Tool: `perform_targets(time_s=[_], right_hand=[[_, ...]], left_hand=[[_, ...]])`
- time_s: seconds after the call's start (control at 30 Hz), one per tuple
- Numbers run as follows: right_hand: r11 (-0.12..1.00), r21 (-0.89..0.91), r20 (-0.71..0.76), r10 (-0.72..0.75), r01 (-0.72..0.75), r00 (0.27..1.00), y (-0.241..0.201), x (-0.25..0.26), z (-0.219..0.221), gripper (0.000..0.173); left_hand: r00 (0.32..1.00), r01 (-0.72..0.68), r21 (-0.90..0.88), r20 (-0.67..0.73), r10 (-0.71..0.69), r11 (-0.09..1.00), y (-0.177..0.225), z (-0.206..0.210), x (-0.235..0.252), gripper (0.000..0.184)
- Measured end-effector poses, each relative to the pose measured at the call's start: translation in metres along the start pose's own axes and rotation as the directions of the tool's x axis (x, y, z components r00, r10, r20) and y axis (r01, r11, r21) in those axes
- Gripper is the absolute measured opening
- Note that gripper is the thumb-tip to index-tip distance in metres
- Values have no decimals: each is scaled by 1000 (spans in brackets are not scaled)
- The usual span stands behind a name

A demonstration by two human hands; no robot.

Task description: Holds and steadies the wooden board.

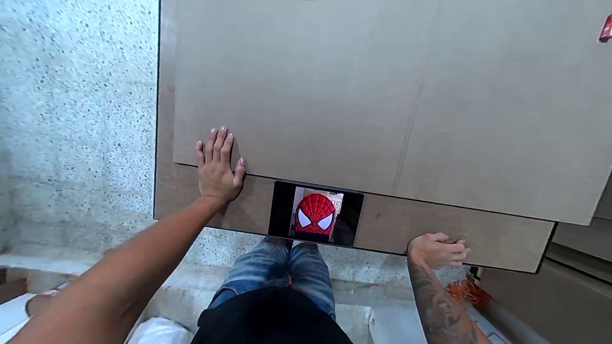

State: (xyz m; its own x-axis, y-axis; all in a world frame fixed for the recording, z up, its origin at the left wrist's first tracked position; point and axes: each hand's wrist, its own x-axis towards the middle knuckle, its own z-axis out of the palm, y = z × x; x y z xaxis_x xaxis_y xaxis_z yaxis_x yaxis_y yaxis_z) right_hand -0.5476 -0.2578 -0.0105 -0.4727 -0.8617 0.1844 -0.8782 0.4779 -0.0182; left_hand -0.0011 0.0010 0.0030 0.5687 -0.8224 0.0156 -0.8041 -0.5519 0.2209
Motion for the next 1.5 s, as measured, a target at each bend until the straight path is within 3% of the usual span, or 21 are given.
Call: perform_targets(time_s=[1.5], right_hand=[[999, 4, -16, 47, -47, 999, -1, -2, 8, 60]], left_hand=[[1000, -1, 17, -13, 1, 1000, -1, 1, -1, 69]])
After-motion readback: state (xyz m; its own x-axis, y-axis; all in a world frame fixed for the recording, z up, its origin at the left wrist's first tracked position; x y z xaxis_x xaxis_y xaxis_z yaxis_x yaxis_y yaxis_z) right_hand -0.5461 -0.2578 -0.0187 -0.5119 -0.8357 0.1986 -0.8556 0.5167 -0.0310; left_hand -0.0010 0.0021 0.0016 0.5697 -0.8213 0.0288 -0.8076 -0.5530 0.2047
